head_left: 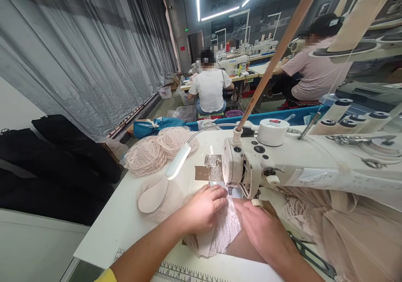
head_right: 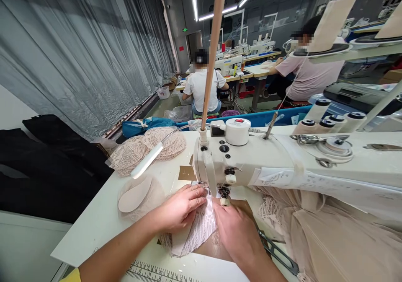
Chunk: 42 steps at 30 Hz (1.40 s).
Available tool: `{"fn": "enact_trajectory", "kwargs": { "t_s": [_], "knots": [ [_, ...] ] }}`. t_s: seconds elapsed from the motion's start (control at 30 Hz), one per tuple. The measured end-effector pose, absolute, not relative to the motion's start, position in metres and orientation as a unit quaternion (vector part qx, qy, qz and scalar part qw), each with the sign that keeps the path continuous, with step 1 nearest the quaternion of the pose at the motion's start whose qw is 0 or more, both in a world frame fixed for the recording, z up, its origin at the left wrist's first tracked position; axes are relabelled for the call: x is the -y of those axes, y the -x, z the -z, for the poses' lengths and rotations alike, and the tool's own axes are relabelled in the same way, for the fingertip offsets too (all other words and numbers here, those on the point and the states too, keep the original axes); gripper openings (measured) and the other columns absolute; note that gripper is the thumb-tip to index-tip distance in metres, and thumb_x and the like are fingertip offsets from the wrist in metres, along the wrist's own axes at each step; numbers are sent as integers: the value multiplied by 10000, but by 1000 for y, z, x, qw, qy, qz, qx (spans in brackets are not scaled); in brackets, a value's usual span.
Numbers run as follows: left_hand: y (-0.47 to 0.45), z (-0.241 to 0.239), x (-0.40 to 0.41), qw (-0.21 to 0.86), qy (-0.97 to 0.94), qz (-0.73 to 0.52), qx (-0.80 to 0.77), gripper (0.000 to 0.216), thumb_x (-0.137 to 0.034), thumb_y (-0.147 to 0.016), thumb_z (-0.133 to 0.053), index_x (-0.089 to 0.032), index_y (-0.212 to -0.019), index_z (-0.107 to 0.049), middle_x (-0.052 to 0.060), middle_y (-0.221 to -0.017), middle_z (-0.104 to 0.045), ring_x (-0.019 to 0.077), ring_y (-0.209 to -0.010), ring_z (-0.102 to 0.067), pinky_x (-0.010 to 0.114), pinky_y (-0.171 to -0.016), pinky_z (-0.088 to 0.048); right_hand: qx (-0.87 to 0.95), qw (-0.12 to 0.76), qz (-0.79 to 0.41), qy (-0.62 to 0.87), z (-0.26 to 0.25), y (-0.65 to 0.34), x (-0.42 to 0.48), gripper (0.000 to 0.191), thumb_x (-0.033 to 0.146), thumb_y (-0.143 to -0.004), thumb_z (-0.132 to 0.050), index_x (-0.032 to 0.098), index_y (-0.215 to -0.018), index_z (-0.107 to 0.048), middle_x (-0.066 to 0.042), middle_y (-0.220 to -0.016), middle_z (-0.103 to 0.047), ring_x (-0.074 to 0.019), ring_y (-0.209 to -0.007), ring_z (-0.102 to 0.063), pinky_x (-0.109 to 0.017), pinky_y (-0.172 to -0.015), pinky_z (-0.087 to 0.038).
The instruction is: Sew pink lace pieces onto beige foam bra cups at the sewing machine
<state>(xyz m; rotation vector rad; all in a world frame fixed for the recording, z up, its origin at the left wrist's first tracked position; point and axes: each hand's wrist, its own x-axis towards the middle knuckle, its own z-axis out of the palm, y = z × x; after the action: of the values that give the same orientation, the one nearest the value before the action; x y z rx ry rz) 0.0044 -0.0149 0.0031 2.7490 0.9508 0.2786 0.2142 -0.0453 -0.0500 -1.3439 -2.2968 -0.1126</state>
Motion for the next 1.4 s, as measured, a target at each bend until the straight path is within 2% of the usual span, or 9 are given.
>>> {"fn": "enact_trajectory", "kwargs": {
  "t_s": [0.1,0.17,0.27,0.47,0.57,0.73,0.9,1.07,1.4],
  "knots": [
    [-11,-3,34,102,-921,-108,-361,235,-266,-802,-586,-169,-1013,-616,87,-1036,-632,234,-965,-556,373,-856,-444,834,244,26,493,48,-220,45,382,78,-867,-358,215,-1023,-678,-41,-883,-732,-170,-764,-684,-263,-623,-502],
    [-16,2,42,87,-911,-98,-391,107,-251,-843,-538,-169,-830,-606,60,-856,-627,202,-819,-547,341,-750,-437,833,243,18,497,46,-223,45,379,82,-857,-352,211,-989,-683,-53,-914,-738,-173,-788,-693,-253,-621,-520],
    [-16,12,44,94,-908,-109,-394,142,-153,-843,-476,-166,-725,-552,49,-753,-606,181,-747,-530,309,-700,-414,830,238,9,504,40,-228,48,351,124,-877,-360,208,-999,-678,-63,-937,-735,-171,-781,-698,-238,-577,-526],
    [-6,14,41,174,-887,-179,-389,51,-139,-800,-491,-175,-782,-521,49,-816,-618,179,-780,-545,285,-735,-421,841,223,-87,486,21,-232,61,302,190,-925,-355,245,-1051,-624,-41,-1028,-687,-151,-813,-678,-236,-617,-514],
    [-3,14,41,182,-883,-188,-389,44,-158,-807,-475,-180,-773,-494,44,-798,-596,177,-752,-521,288,-719,-417,869,173,-120,448,20,-225,71,331,138,-911,-345,262,-1065,-610,-25,-903,-657,-160,-742,-634,-257,-598,-470],
    [1,13,41,198,-880,-195,-386,95,-196,-878,-422,-174,-834,-503,47,-822,-581,170,-764,-514,284,-727,-420,878,158,-45,450,44,-221,91,406,21,-811,-378,251,-1029,-633,-19,-758,-581,-186,-663,-541,-283,-580,-389],
    [1,15,43,140,-930,-130,-315,186,-166,-876,-465,-192,-1016,-584,64,-946,-594,190,-874,-519,324,-824,-382,882,181,-43,433,58,-229,100,521,-16,-761,-407,227,-1187,-582,-46,-894,-611,-187,-779,-546,-273,-680,-429],
    [0,19,46,82,-954,-83,-275,320,-215,-847,-535,-254,-1163,-565,40,-935,-570,192,-821,-459,337,-799,-346,883,179,-45,430,58,-230,102,529,-15,-767,-403,209,-1219,-562,-60,-923,-608,-192,-793,-545,-283,-693,-447],
    [-3,22,49,47,-955,-67,-284,371,-207,-852,-529,-239,-1222,-533,43,-892,-548,193,-801,-436,350,-812,-332,891,187,-48,411,51,-232,97,479,-2,-807,-386,218,-1198,-554,-45,-882,-598,-177,-750,-544,-281,-655,-451]
  ]
}}
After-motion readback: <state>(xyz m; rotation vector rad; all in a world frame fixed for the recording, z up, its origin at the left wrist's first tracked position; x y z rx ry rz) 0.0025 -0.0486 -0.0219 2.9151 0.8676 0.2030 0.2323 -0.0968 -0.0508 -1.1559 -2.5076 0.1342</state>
